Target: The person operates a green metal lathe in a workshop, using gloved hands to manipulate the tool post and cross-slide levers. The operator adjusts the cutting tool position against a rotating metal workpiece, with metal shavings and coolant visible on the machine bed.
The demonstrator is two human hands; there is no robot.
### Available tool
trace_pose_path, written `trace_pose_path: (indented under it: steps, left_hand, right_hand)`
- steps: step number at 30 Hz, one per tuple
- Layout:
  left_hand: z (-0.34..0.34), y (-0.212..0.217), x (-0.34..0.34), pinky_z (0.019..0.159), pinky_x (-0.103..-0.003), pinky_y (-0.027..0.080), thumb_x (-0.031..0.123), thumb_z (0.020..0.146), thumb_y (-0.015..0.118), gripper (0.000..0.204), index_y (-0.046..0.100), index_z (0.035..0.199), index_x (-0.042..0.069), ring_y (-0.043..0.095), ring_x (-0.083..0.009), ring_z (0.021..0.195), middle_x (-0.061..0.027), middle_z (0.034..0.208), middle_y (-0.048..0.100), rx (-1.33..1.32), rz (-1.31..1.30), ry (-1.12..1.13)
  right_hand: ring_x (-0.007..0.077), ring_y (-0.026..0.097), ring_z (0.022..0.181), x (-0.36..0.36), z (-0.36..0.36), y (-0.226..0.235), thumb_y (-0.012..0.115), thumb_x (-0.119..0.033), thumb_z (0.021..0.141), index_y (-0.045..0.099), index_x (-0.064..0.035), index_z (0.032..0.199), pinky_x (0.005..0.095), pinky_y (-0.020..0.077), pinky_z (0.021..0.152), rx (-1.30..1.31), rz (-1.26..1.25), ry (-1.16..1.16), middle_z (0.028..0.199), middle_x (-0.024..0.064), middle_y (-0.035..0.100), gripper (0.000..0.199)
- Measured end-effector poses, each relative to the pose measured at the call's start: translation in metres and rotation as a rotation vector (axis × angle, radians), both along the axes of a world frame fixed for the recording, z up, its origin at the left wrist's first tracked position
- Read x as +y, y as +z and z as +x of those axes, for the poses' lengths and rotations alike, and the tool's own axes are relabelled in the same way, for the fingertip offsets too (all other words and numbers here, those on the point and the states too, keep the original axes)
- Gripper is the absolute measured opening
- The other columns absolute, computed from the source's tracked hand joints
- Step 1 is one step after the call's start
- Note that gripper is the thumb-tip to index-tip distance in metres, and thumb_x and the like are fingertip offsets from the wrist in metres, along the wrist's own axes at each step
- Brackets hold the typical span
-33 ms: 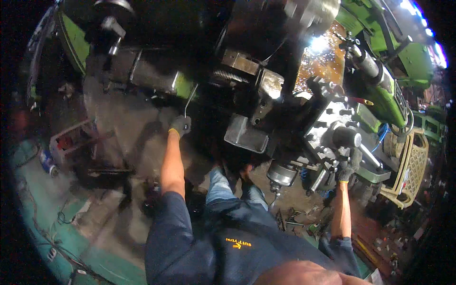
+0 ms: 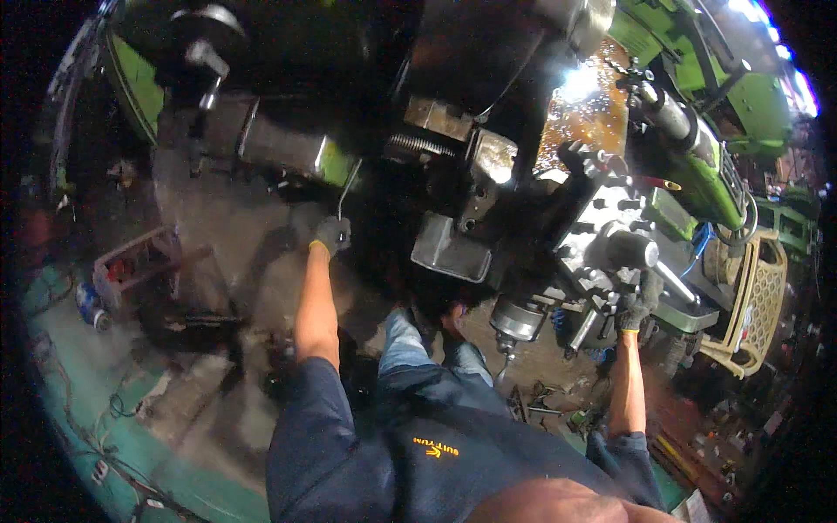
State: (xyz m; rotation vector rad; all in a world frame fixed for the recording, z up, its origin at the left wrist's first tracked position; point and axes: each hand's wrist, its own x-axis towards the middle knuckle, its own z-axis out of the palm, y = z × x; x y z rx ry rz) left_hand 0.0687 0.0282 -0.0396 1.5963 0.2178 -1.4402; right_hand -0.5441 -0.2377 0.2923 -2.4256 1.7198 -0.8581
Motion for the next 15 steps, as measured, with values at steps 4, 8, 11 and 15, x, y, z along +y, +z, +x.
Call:
trace_pose_path:
  steps: [4,8,11,15]
  left_hand:
    - [-0.004,0.109,-0.055,0.038,-0.039,0.046,0.014,0.087,0.071,0.012,0.062,0.081,0.01,0.053,-0.0214,0.041,-0.0079,0.063,0.061,0.009,-0.032,0.155]
    - [-0.007,0.104,-0.056,0.038,-0.037,0.046,0.014,0.088,0.068,0.012,0.06,0.081,0.01,0.051,-0.0197,0.041,-0.0056,0.06,0.058,-0.005,-0.084,0.075]
    - [-0.012,0.06,-0.023,0.037,-0.037,0.044,0.018,0.09,0.068,0.014,0.058,0.081,0.011,0.05,-0.0182,0.041,-0.0036,0.058,0.054,-0.041,0.007,0.063]
    - [-0.031,0.061,-0.011,0.038,-0.038,0.045,0.024,0.092,0.07,0.019,0.057,0.083,0.013,0.046,-0.017,0.04,-0.0023,0.057,0.05,-0.091,0.06,0.06]
  right_hand:
    - [0.0383,0.065,0.11,0.006,0.015,0.015,0.071,-0.018,0.095,0.073,0.0039,0.116,0.0476,0.0451,0.103,0.047,-0.092,0.003,0.112,0.02,0.075,0.031]
    - [0.0383,0.059,0.126,0.01,0.015,0.018,0.064,-0.018,0.097,0.07,-0.0041,0.122,0.0493,0.0413,0.11,0.04,-0.011,0.023,0.13,0.0186,0.067,0.029]
    - [0.0369,0.061,0.124,-0.002,0.028,0.025,0.065,-0.018,0.097,0.072,-0.0037,0.122,0.0472,0.0419,0.109,0.067,-0.078,0.104,0.129,0.0176,0.069,0.03]
    - [0.036,0.061,0.126,0.002,0.024,0.032,0.063,-0.017,0.098,0.073,-0.0041,0.123,0.0461,0.0395,0.112,0.045,-0.075,0.133,0.132,0.0168,0.069,0.03]
